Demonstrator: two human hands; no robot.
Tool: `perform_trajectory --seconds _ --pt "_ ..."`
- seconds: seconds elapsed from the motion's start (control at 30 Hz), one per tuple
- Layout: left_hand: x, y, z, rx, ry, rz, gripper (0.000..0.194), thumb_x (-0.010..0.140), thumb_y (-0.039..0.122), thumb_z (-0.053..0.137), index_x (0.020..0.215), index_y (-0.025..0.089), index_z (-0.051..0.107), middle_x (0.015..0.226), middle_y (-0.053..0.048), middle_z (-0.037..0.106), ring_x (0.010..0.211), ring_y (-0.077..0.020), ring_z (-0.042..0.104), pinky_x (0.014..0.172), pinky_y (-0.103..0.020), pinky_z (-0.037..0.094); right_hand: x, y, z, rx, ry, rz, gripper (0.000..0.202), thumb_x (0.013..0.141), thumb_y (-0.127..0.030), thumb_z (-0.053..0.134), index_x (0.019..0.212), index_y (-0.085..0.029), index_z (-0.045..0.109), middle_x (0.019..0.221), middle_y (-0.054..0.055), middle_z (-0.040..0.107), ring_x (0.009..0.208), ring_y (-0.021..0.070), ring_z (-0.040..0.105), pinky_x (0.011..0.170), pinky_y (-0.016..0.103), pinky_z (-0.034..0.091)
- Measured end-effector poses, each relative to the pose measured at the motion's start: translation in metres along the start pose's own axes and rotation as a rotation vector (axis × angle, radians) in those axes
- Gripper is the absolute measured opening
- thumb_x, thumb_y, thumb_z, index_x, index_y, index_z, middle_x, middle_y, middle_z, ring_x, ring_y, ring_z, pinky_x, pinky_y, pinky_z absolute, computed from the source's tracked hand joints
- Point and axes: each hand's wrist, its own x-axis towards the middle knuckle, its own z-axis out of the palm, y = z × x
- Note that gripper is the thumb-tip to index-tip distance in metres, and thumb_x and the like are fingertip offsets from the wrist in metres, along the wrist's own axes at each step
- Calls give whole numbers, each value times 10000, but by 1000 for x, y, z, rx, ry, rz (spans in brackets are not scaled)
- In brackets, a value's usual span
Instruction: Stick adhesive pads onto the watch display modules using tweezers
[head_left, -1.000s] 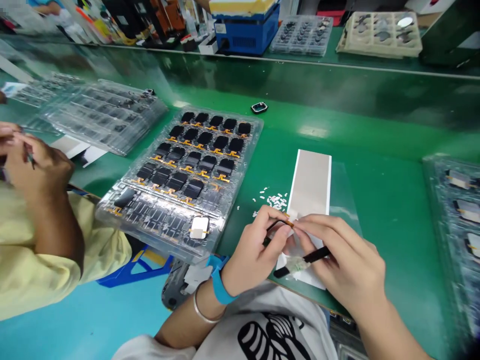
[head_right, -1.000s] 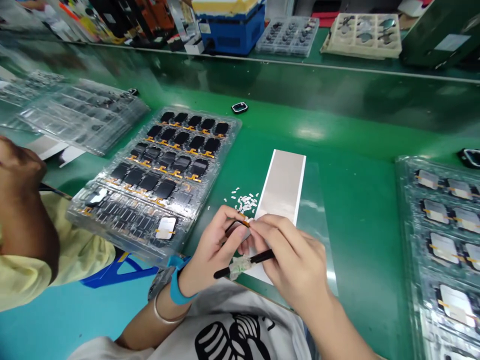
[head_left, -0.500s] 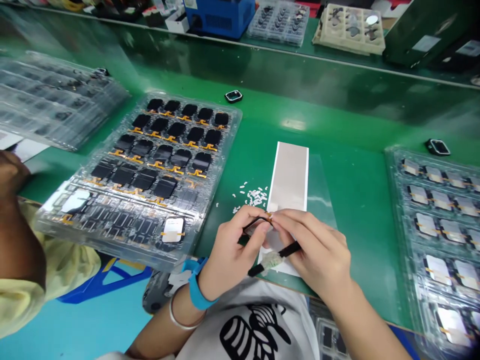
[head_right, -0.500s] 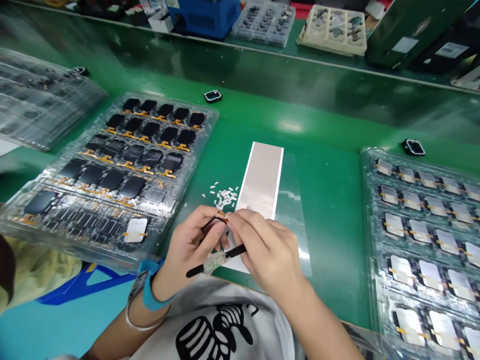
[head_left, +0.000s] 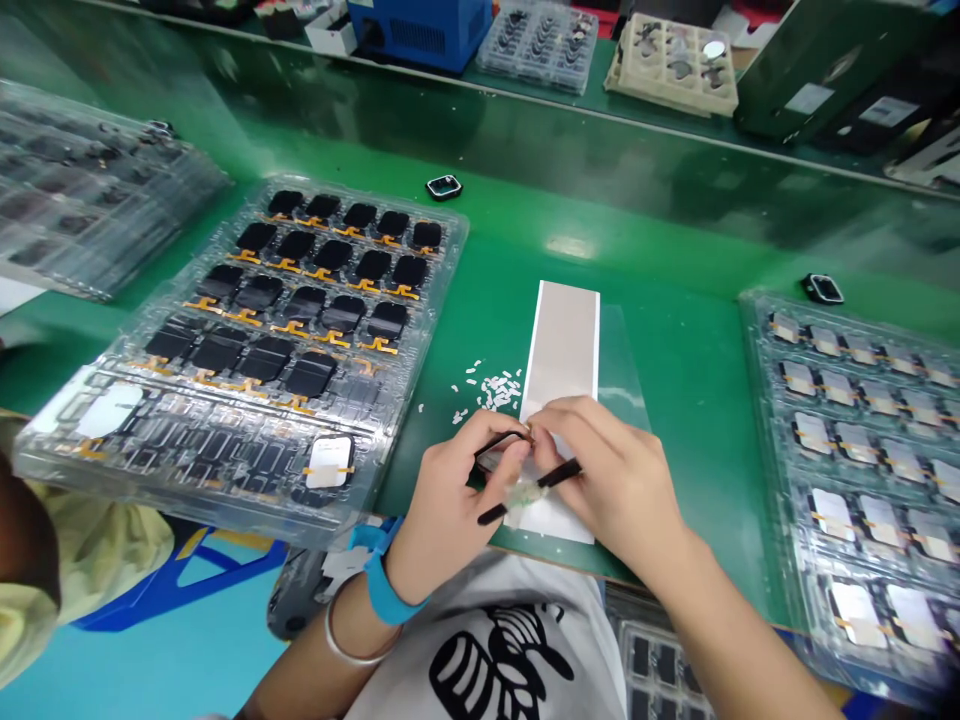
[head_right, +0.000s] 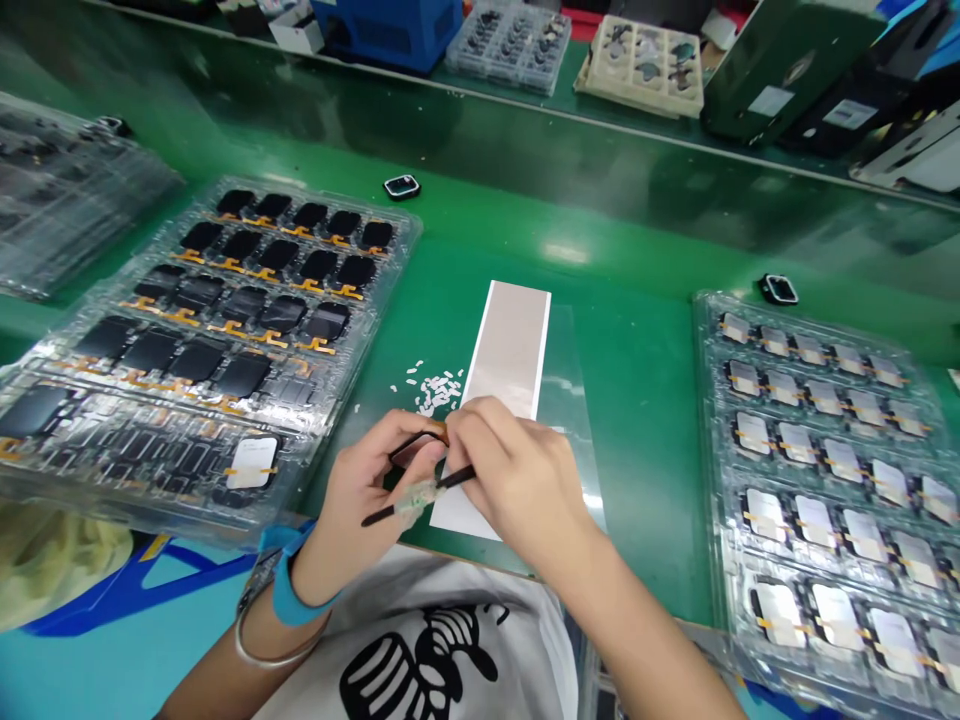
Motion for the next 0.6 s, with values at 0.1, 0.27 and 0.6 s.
perform_trajectory --seconds 0.1,0.27,0.6 --pt "-1 -2 1 -107 12 -13 58 1016 253 529 1011 221 576 785 22 616 701 -102 578 655 -202 438 18 8 -1 267 -125 199 124 856 -58 612 880 -165 670 851 11 682 743 124 644 619 234 463" --pt "-4 -3 0 -297 78 -72 45 1040 293 488 1037 248 490 680 63 529 597 -84 503 565 -171 410 41 21 19 446 -118 513 150 749 -16 644 759 -160 685 802 24 672 729 138 593 699 284 446" --pt "-5 1 2 -332 119 -138 125 1022 334 528 1031 257 429 622 76 551 465 -65 439 418 -127 345 30 16 13 1414 -408 723 303 758 -477 801 717 -189 719 655 9 705 651 136 641 685 298 513"
